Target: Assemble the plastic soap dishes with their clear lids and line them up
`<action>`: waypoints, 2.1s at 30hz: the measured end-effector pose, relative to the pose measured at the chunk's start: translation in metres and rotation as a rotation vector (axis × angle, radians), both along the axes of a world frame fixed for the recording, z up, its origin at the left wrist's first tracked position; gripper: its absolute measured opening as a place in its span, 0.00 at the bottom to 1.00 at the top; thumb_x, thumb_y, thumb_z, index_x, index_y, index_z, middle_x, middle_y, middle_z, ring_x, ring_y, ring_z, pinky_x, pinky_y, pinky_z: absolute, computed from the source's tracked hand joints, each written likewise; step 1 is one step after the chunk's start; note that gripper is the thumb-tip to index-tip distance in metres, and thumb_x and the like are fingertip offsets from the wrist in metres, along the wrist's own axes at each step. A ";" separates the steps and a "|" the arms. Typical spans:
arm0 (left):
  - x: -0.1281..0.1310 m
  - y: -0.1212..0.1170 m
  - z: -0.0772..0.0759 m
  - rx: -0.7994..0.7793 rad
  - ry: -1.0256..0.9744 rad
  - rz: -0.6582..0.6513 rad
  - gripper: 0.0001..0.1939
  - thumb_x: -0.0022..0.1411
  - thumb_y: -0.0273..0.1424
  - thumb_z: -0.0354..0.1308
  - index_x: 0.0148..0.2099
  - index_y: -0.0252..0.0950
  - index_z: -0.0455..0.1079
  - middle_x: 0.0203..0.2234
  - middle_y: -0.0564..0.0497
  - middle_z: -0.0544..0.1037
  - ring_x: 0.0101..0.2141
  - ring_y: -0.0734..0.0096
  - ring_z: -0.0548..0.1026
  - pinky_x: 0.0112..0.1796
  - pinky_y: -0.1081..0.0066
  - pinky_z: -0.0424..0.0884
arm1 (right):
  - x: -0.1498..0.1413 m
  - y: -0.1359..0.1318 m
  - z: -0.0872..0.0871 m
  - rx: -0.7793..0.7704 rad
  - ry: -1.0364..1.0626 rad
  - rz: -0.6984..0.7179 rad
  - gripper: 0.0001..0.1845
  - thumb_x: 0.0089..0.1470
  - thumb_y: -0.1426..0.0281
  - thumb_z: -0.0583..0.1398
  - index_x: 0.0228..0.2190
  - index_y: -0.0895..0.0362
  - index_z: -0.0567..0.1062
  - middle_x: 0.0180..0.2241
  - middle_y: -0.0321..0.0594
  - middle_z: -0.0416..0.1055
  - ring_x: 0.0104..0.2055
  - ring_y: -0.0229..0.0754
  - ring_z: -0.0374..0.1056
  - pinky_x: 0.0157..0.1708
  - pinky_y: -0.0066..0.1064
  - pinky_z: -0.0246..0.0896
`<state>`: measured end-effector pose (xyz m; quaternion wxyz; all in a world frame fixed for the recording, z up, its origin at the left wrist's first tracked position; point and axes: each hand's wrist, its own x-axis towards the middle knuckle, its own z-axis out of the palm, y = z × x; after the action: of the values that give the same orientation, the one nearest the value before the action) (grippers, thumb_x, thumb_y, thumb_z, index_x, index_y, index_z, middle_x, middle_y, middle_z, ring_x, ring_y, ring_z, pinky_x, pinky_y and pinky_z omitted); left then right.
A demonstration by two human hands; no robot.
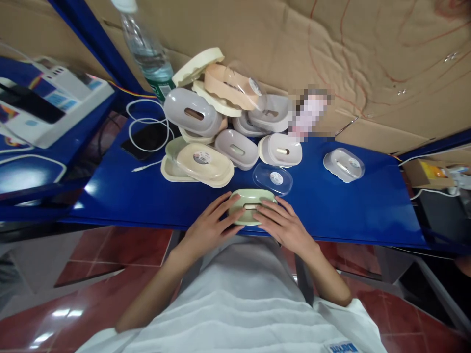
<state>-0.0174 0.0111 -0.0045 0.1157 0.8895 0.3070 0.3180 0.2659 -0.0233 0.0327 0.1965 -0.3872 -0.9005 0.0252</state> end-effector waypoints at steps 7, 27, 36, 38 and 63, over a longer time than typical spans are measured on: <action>0.005 -0.001 -0.001 0.056 -0.006 0.003 0.21 0.69 0.29 0.68 0.63 0.38 0.75 0.66 0.37 0.75 0.69 0.42 0.70 0.64 0.44 0.76 | 0.003 -0.001 -0.009 0.037 0.005 -0.012 0.16 0.74 0.66 0.61 0.59 0.52 0.78 0.62 0.40 0.78 0.69 0.48 0.70 0.76 0.51 0.52; 0.000 0.000 0.009 -0.195 -0.169 -0.011 0.23 0.70 0.29 0.68 0.65 0.44 0.73 0.63 0.42 0.74 0.65 0.53 0.72 0.65 0.50 0.74 | 0.045 0.002 -0.017 -0.052 0.475 -0.467 0.25 0.72 0.61 0.63 0.67 0.42 0.73 0.64 0.43 0.75 0.68 0.56 0.68 0.67 0.59 0.67; -0.001 -0.002 -0.001 -0.226 -0.153 0.048 0.42 0.70 0.39 0.70 0.78 0.50 0.54 0.71 0.37 0.63 0.66 0.48 0.73 0.61 0.49 0.78 | -0.016 -0.020 -0.020 0.009 0.295 -0.212 0.32 0.68 0.66 0.68 0.69 0.43 0.70 0.65 0.44 0.73 0.72 0.57 0.64 0.68 0.57 0.68; -0.001 -0.001 -0.001 -0.214 -0.143 0.041 0.40 0.71 0.39 0.69 0.78 0.50 0.56 0.70 0.38 0.65 0.67 0.48 0.71 0.63 0.49 0.77 | -0.018 -0.020 -0.018 0.032 0.251 -0.209 0.33 0.68 0.67 0.67 0.70 0.44 0.69 0.65 0.45 0.73 0.73 0.57 0.62 0.69 0.57 0.67; 0.006 -0.004 -0.002 -0.095 -0.111 0.111 0.17 0.76 0.31 0.60 0.65 0.43 0.72 0.58 0.43 0.80 0.57 0.58 0.81 0.58 0.57 0.80 | 0.073 -0.010 0.002 0.173 -0.045 -0.564 0.38 0.73 0.61 0.61 0.76 0.44 0.54 0.73 0.49 0.64 0.77 0.62 0.56 0.75 0.66 0.42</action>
<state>-0.0114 0.0072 -0.0065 0.1569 0.8457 0.3638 0.3575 0.3392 -0.0334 0.0352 0.2080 -0.6047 -0.7601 -0.1156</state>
